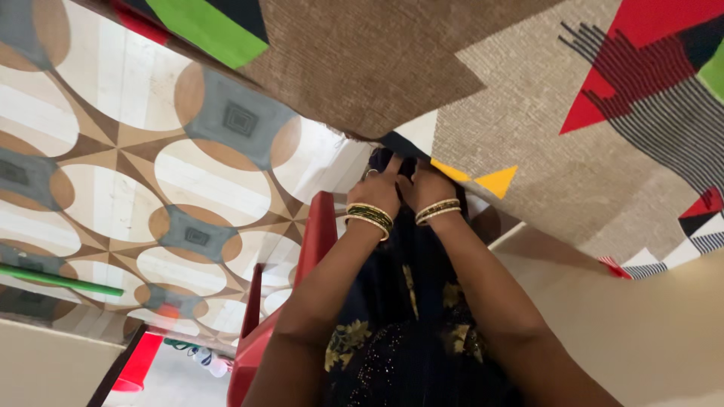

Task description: The person smooths a bedsheet over a mattress and tucks its edges under the mattress by hand.

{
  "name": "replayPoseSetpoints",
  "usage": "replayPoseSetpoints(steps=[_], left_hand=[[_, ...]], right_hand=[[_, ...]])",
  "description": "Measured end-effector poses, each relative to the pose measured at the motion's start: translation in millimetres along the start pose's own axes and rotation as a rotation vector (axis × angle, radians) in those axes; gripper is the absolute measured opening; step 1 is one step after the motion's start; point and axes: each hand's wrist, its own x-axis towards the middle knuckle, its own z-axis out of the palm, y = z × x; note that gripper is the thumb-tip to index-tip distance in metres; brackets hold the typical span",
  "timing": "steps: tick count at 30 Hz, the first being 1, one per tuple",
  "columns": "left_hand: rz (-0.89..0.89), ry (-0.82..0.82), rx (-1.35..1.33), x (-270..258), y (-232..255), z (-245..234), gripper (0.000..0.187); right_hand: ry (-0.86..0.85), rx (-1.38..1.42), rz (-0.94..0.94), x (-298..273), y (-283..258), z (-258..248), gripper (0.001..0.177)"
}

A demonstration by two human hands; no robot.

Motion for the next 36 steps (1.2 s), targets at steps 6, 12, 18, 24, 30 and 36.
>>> replayPoseSetpoints(steps=[6, 12, 18, 24, 30, 36], left_hand=[[-0.132, 0.095, -0.041, 53, 4, 12, 0.037], [-0.065, -0.038, 0.068, 27, 9, -30, 0.042], [-0.31, 0.048, -0.125, -6, 17, -31, 0.049], [-0.404, 0.046, -0.113, 66, -5, -13, 0.037], [0.146, -0.265, 0.381, 58, -18, -59, 0.041], [-0.031, -0.236, 0.189, 12, -46, -104, 0.054]], right_hand=[[-0.352, 0.015, 0.182, -53, -84, -115, 0.086], [-0.148, 0.098, -0.039, 1, -60, -74, 0.063], [-0.406, -0.344, -0.318, 17, -42, -29, 0.038], [-0.431, 0.183, 0.084, -38, -83, -108, 0.08], [-0.144, 0.143, -0.121, 12, -84, -68, 0.059], [-0.128, 0.177, 0.119, 24, -92, -23, 0.068]])
